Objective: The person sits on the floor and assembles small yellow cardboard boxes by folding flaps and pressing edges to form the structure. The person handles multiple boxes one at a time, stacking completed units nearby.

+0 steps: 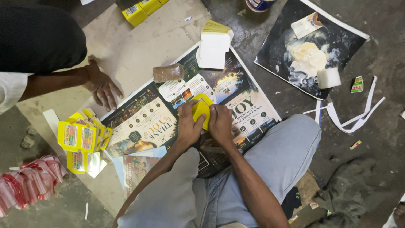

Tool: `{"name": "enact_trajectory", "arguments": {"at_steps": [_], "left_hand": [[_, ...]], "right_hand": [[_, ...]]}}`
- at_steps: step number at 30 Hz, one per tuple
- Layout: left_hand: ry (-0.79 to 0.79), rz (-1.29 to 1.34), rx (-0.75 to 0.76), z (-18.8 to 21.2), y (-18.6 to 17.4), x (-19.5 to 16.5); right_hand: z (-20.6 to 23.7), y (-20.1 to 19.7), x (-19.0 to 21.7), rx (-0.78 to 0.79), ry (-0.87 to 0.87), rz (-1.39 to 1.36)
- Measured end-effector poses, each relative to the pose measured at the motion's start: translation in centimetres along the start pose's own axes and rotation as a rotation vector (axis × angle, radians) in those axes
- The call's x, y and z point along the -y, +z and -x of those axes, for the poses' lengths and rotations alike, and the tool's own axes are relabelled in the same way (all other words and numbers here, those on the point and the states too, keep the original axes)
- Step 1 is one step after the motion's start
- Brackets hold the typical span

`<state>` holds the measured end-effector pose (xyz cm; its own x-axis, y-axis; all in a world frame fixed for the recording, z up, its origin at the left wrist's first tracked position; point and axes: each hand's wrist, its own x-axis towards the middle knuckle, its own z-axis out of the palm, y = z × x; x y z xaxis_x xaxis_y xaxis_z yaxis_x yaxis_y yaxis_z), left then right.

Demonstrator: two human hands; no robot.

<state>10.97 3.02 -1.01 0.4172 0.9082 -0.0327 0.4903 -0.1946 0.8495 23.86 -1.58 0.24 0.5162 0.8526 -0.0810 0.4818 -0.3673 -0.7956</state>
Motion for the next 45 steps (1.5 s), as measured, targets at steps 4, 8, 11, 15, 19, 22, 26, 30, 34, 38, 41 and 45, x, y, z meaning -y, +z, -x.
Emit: {"name": "enact_trajectory", "arguments": {"at_steps": [4, 8, 11, 15, 19, 22, 26, 30, 34, 38, 41, 45], "left_hand": [[0.084, -0.076, -0.022, 0.11, -0.04, -0.01], [0.055, -0.029, -0.015, 0.14, -0.04, -0.05], [0.047, -0.053, -0.007, 0.16, -0.02, 0.0], [-0.016, -0.031, 0.022, -0.03, 0.03, 0.23], [0.067, -0.072, -0.003, -0.25, -0.06, 0.23], [0.079, -0.076, -0.008, -0.18, -0.13, -0.06], [0.039, -0.09, 0.012, -0.13, -0.08, -0.1], [0.111, -0.086, -0.025, -0.32, -0.2, -0.09], [-0.029, -0.056, 0.035, -0.46, -0.45, -0.02], [0.148, -0.118, -0.015, -0.43, -0.34, 0.43], [0.095, -0.118, -0.005, -0.46, -0.12, 0.42], [0.045, -0.121, -0.005, -0.34, 0.05, 0.18]], "right_hand": [[-0.05, 0.01, -0.07, 0.009, 0.053, 0.03], [-0.02, 0.01, -0.06, 0.017, 0.044, 0.027], [-0.02, 0.04, -0.08, 0.018, 0.05, 0.011], [-0.04, 0.04, -0.13, 0.003, 0.075, 0.004], [0.03, 0.0, -0.1, 0.03, 0.073, 0.032], [0.18, 0.01, -0.02, -0.008, 0.066, 0.021], [0.28, 0.16, 0.05, -0.025, 0.046, -0.018], [0.24, 0.3, -0.02, -0.027, 0.052, 0.021], [0.2, 0.32, -0.08, -0.009, 0.035, 0.001], [0.33, 0.42, -0.23, 0.005, 0.088, 0.036], [0.35, 0.46, -0.34, 0.003, 0.079, 0.024], [0.28, 0.59, -0.74, 0.015, 0.086, 0.014]]}}
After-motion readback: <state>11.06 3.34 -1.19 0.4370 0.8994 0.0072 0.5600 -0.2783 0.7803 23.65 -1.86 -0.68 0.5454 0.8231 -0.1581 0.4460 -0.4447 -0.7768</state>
